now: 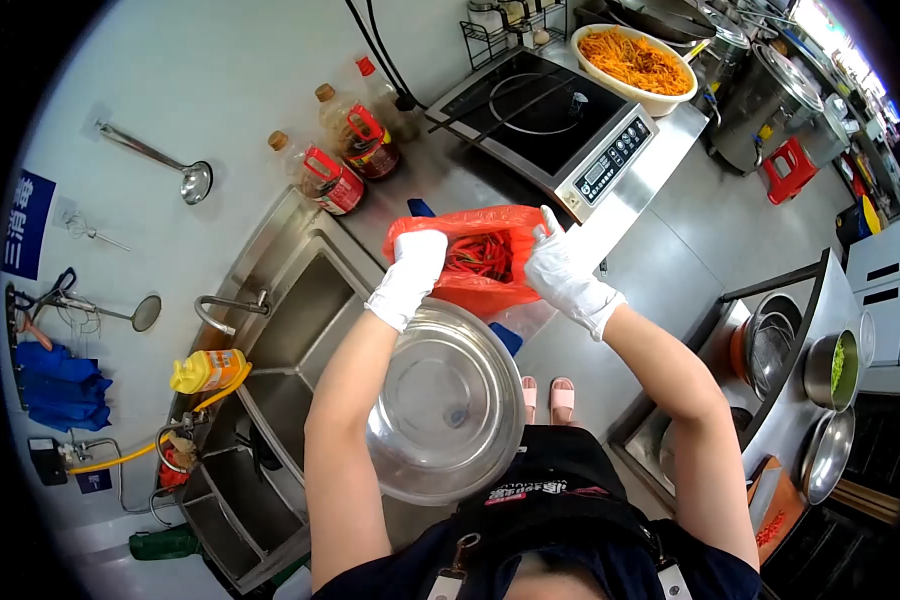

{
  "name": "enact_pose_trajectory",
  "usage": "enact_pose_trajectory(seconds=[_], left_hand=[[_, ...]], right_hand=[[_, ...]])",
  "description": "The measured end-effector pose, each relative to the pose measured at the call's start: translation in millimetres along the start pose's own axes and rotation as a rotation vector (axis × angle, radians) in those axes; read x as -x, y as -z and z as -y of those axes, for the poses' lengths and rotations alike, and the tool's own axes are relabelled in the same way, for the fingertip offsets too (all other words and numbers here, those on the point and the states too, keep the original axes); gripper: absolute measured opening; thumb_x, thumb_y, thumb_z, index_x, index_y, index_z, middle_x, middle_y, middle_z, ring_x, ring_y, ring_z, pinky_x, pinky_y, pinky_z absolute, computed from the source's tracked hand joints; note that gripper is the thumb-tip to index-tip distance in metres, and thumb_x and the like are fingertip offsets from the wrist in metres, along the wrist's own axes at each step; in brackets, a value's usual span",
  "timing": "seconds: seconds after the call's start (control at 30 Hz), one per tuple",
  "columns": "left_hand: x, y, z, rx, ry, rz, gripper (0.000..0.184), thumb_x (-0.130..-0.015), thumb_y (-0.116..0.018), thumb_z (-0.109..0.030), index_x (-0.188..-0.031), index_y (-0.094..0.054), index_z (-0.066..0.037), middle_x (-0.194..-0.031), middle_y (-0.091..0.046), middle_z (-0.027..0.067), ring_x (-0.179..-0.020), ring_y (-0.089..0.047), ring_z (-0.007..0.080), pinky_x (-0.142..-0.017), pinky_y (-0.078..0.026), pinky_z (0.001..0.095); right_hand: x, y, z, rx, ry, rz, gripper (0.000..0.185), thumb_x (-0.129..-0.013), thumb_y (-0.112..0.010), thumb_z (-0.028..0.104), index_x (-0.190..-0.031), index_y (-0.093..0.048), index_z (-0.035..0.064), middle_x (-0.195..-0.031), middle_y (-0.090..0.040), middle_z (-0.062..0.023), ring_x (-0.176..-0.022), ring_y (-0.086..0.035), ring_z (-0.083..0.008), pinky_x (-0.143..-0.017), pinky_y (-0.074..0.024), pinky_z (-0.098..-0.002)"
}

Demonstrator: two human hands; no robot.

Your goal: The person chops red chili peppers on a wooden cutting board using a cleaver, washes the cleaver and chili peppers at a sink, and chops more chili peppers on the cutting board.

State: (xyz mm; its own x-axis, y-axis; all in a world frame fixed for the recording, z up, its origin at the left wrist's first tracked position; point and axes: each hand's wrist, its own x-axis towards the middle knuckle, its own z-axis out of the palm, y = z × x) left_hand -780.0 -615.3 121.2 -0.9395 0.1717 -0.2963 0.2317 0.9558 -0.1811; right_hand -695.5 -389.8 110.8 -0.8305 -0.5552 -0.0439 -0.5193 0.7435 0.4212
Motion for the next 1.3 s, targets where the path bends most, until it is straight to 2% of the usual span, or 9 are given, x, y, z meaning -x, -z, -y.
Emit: enact_pose_trajectory(seconds=[0.03,0.23,0.5,0.57,0.6,0.7,0.97,1.2,1.3], left_hand=[[-3,-2,-4,0.015,-0.001,0.019,0.033,-0.084,-0.066,-0.031,-0.11,-0.07,-0.011,-0.108,-0.07,0.0132,-0.103,-0.065,0.0303,-0.088,-0.05,0.0411],[-26,-9,-24,0.077,0.047,0.216,0.033,-0.085,-0.065,-0.033,-0.111,-0.07,-0.013,-0.11,-0.069,0.0127,-0.104,-0.065,0.0298,-0.087,-0.051,0.0412],[-61,-45,-16,0.278,0.098,0.426,0.039,-0.084,-0.064,-0.038,-0.114,-0.07,-0.014,-0.117,-0.068,0.0097,-0.106,-0.065,0.028,-0.089,-0.051,0.0379],[-72,-66,-4,0.437,0.122,0.521,0.04,-0.085,-0.064,-0.039,-0.114,-0.069,-0.012,-0.12,-0.067,0.0088,-0.105,-0.065,0.0282,-0.09,-0.05,0.0375],[-64,-57,-6,0.539,0.18,0.496,0.042,-0.084,-0.065,-0.036,-0.117,-0.065,-0.009,-0.119,-0.068,0.009,-0.102,-0.065,0.0271,-0.09,-0.05,0.0376],[-53,-49,-10,0.679,0.319,0.452,0.035,-0.087,-0.069,-0.025,-0.113,-0.069,-0.002,-0.11,-0.07,0.009,-0.099,-0.062,0.0207,-0.09,-0.047,0.0352],[-43,-51,-2,0.586,0.26,0.195,0.039,-0.088,-0.068,-0.031,-0.114,-0.068,-0.002,-0.113,-0.069,0.0118,-0.103,-0.063,0.0238,-0.092,-0.047,0.0366],[-43,-41,-23,0.389,0.129,0.28,0.038,-0.087,-0.069,-0.031,-0.113,-0.068,-0.003,-0.111,-0.069,0.0125,-0.103,-0.063,0.025,-0.091,-0.047,0.0376],[-50,-41,-28,0.364,0.116,0.345,0.038,-0.087,-0.069,-0.031,-0.113,-0.068,-0.003,-0.111,-0.069,0.0128,-0.102,-0.063,0.0255,-0.091,-0.048,0.038]], right_hand=[[4,-3,0,0.137,0.015,-0.027,0.012,-0.072,-0.066,0.014,-0.074,-0.075,0.0055,-0.071,-0.067,-0.0143,-0.093,-0.062,-0.0307,-0.117,-0.0174,-0.0601],[27,1,-3,-0.078,0.051,-0.098,0.013,-0.069,-0.062,0.003,-0.076,-0.073,0.001,-0.07,-0.064,-0.0131,-0.087,-0.061,-0.0305,-0.115,-0.0253,-0.0605],[50,1,-8,-0.537,0.08,-0.323,0.006,-0.062,-0.06,0.011,-0.06,-0.065,0.008,-0.065,-0.057,-0.0077,-0.09,-0.057,-0.0271,-0.113,-0.0285,-0.0592],[54,3,-11,-0.527,0.107,-0.224,0.019,-0.065,-0.065,0.022,-0.072,-0.069,0.0049,-0.076,-0.06,-0.0111,-0.097,-0.056,-0.0299,-0.113,-0.028,-0.0599],[56,3,-13,-0.521,0.121,-0.176,0.027,-0.067,-0.068,0.028,-0.078,-0.07,0.0034,-0.082,-0.062,-0.0127,-0.101,-0.056,-0.0313,-0.113,-0.0277,-0.0603],[58,-9,-7,-0.576,0.06,-0.42,0.005,-0.062,-0.059,0.01,-0.061,-0.064,0.0074,-0.066,-0.055,-0.0078,-0.088,-0.056,-0.0267,-0.111,-0.0308,-0.0587],[61,-10,-8,-0.597,0.06,-0.44,0.005,-0.061,-0.059,0.009,-0.061,-0.063,0.0057,-0.065,-0.053,-0.008,-0.085,-0.055,-0.0268,-0.11,-0.033,-0.0596],[68,-6,-7,-0.543,0.099,-0.283,0.015,-0.064,-0.063,0.014,-0.072,-0.065,0.0012,-0.078,-0.058,-0.0144,-0.096,-0.057,-0.0323,-0.108,-0.0348,-0.0593],[71,-7,-4,-0.524,0.077,-0.305,0.012,-0.065,-0.06,0.011,-0.071,-0.064,0.0017,-0.076,-0.056,-0.0137,-0.093,-0.057,-0.0315,-0.107,-0.0365,-0.0587]])
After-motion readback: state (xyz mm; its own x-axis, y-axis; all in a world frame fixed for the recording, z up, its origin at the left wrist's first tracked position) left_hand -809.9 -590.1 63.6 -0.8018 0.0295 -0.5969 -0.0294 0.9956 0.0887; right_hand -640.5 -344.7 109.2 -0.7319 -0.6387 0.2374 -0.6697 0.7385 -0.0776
